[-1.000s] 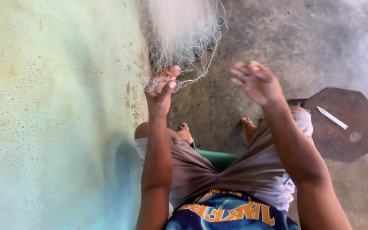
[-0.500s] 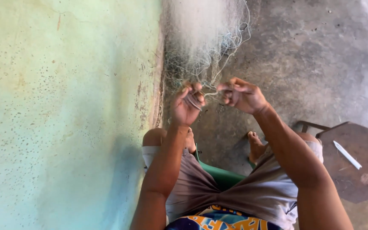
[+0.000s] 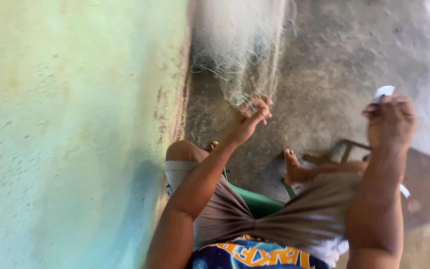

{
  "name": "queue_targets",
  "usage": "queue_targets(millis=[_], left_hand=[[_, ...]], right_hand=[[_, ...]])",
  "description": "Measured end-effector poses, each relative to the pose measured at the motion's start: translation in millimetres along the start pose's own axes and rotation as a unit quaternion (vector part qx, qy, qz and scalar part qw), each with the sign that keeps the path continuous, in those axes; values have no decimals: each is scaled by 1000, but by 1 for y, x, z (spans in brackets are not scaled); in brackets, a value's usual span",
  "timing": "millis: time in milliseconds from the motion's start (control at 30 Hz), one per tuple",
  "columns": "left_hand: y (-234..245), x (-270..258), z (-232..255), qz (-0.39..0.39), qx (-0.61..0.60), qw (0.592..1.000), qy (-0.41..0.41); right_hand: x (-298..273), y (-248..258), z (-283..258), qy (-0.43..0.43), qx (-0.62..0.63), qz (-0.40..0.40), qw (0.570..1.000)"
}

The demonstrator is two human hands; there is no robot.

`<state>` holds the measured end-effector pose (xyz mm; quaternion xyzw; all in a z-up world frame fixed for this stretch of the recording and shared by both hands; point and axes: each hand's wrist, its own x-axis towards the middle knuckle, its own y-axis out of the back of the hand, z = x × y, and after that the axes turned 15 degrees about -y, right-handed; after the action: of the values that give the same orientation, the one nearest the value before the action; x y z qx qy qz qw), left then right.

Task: Repairing or weaving a monofilament fishing net using a white plastic shuttle.

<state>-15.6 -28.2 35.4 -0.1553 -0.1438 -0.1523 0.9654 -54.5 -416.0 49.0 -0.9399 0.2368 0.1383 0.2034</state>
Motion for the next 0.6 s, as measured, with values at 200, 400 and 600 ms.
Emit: queue_targets(millis=[200,400,600], left_hand=[[-8,-5,-8,19,3,1000,-17],[3,-2,-2,10,18,1000,-22],[-5,-4,-25,33,65,997,-16]], right_hand=[[-98,143,5,-15,-240,265,934],[-169,239,80,-130,-247,355,892],[-124,286,91,65,-487,421,763]])
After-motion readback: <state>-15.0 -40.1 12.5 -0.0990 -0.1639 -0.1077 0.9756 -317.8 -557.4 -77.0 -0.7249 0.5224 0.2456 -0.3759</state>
